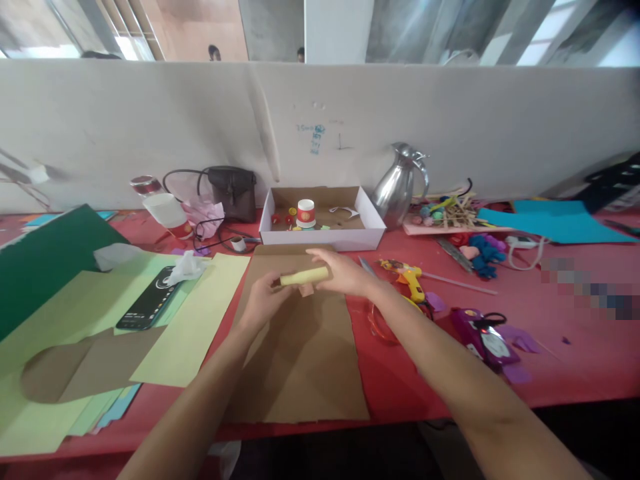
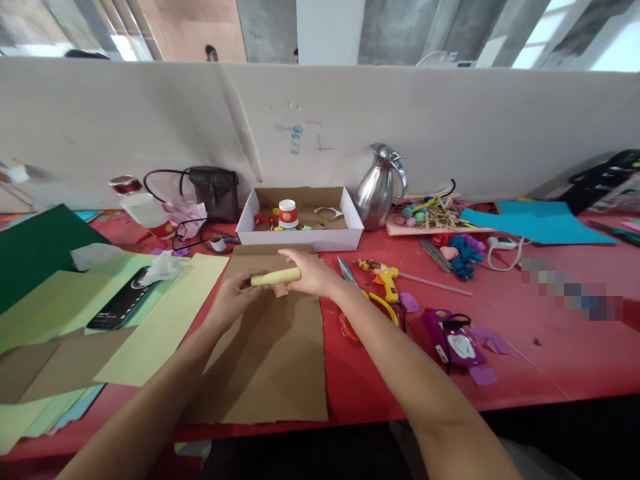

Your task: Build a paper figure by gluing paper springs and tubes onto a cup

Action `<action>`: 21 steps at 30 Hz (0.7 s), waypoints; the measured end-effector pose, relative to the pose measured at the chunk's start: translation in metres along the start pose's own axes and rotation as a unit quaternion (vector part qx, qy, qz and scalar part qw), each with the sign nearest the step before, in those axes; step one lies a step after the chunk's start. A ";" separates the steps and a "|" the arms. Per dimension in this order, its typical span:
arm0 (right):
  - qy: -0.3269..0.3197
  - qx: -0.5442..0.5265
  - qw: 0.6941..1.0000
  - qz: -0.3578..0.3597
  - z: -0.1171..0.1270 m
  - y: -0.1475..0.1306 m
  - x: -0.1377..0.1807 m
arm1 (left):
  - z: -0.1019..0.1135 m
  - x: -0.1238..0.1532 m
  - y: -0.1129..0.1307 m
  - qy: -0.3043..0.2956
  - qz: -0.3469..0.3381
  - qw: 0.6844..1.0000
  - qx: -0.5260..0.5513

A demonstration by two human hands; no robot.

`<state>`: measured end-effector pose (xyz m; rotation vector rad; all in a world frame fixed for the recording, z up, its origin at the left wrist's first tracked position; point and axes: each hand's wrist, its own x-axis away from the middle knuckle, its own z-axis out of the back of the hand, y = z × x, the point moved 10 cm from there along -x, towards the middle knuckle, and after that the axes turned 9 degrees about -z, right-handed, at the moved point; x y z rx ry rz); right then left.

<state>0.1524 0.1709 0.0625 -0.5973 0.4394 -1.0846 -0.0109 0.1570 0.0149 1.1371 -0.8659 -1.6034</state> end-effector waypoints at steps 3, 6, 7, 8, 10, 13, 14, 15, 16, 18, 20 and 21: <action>0.036 -0.027 0.998 -0.041 0.012 0.015 0.014 | 0.006 0.000 -0.001 0.024 0.018 0.998 0.062; 0.055 -0.041 0.993 -0.093 0.012 0.032 0.028 | 0.022 -0.002 0.002 0.064 0.018 0.992 0.110; 0.056 -0.044 0.992 -0.105 0.009 0.037 0.031 | 0.028 -0.002 0.001 0.079 0.019 0.991 0.108; 0.054 -0.047 0.991 -0.114 0.004 0.040 0.034 | 0.035 -0.001 -0.001 0.095 0.025 0.990 0.099; 0.042 -0.061 0.991 -0.116 -0.008 0.042 0.036 | 0.045 0.000 -0.009 0.117 0.042 0.989 0.077; 0.028 -0.085 0.991 -0.100 -0.026 0.038 0.034 | 0.051 0.003 -0.023 0.123 0.058 0.990 0.028; 0.030 -0.089 0.991 -0.094 -0.031 0.036 0.032 | 0.051 0.003 -0.027 0.118 0.060 0.991 0.001; 0.036 -0.093 0.991 -0.089 -0.034 0.034 0.030 | 0.051 0.003 -0.031 0.114 0.060 0.991 -0.028; 0.045 -0.098 0.990 -0.088 -0.037 0.032 0.027 | 0.052 0.003 -0.034 0.110 0.059 0.991 -0.056; 0.064 -0.114 0.987 -0.092 -0.041 0.031 0.022 | 0.054 0.002 -0.039 0.105 0.053 0.988 -0.096; 0.080 -0.135 0.983 -0.098 -0.044 0.030 0.018 | 0.058 0.000 -0.042 0.104 0.046 0.986 -0.126; 0.089 -0.146 0.981 -0.095 -0.045 0.029 0.016 | 0.060 -0.001 -0.043 0.103 0.042 0.984 -0.142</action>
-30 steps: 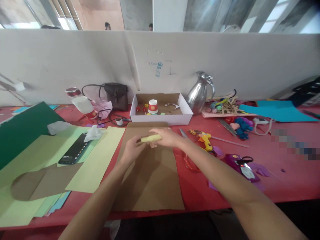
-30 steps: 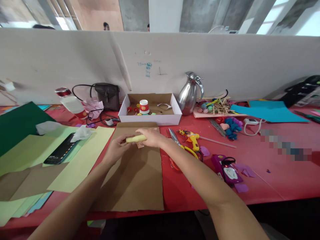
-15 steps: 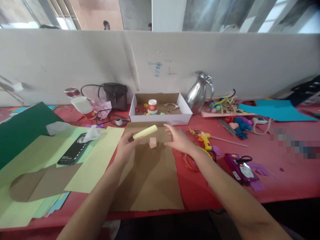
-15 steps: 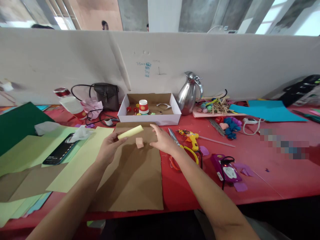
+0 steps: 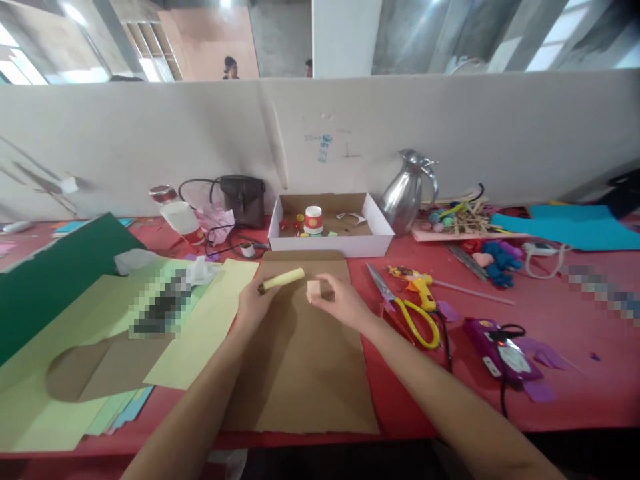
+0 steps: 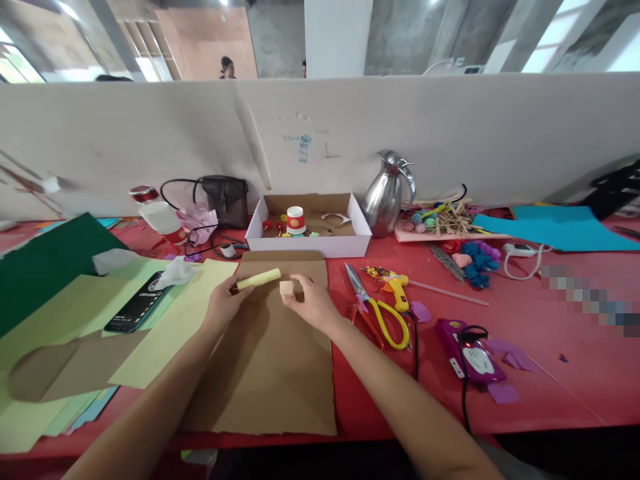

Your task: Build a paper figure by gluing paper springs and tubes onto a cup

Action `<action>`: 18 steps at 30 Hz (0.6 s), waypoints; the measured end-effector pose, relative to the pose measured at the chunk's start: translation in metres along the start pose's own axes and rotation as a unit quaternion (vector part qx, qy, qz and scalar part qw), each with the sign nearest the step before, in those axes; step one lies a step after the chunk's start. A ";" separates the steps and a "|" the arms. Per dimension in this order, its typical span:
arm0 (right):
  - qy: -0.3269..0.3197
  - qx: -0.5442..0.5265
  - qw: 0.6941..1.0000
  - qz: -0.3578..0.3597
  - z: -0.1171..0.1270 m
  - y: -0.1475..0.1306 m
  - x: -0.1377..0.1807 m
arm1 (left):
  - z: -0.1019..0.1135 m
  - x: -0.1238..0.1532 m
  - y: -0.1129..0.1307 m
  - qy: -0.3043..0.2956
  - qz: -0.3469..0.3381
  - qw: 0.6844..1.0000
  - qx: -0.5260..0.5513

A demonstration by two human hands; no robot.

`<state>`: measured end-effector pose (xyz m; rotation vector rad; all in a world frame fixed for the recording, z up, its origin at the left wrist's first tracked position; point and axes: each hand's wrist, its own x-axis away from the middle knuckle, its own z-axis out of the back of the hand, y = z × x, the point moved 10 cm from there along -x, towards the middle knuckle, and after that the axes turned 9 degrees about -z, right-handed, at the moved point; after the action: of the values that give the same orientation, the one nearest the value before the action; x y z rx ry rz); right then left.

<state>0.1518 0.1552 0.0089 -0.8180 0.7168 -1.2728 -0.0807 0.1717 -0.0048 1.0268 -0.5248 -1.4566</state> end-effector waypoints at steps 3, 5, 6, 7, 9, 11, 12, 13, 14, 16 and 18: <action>0.013 -0.045 0.998 0.029 -0.002 -0.006 0.000 | 0.005 -0.003 0.003 -0.006 -0.022 0.999 -0.035; 0.019 -0.068 0.997 0.044 -0.002 -0.008 0.003 | 0.009 -0.001 0.013 0.000 -0.044 0.998 -0.053; 0.021 -0.074 0.996 0.049 -0.001 -0.009 0.004 | 0.010 0.002 0.022 0.008 -0.064 0.996 -0.064; 0.022 -0.078 0.995 0.054 -0.001 -0.010 0.006 | 0.009 0.006 0.033 0.011 -0.086 0.994 -0.072; 0.028 -0.084 0.994 0.069 0.001 -0.013 0.009 | 0.000 0.016 0.053 -0.008 -0.115 0.991 -0.062; 0.044 -0.094 0.991 0.086 0.006 -0.016 0.013 | -0.019 0.028 0.062 -0.063 -0.075 0.995 0.011; 0.057 -0.100 0.989 0.095 0.009 -0.017 0.016 | -0.029 0.035 0.062 -0.087 -0.034 0.994 0.065; 0.072 -0.108 0.986 0.104 0.013 -0.019 0.019 | -0.038 0.042 0.063 -0.104 0.007 0.987 0.120; 0.085 -0.116 0.983 0.112 0.016 -0.020 0.023 | -0.045 0.048 0.064 -0.116 0.042 0.978 0.169; 0.097 -0.125 0.979 0.127 0.018 -0.025 0.033 | -0.056 0.059 0.068 -0.129 0.083 0.956 0.251; 0.097 -0.124 0.978 0.136 0.015 -0.029 0.044 | -0.063 0.068 0.073 -0.140 0.101 0.935 0.311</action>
<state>0.1563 0.1104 0.0411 -0.7703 1.1223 -1.0368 0.0187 0.1095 0.0035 1.2071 -1.3207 -1.2795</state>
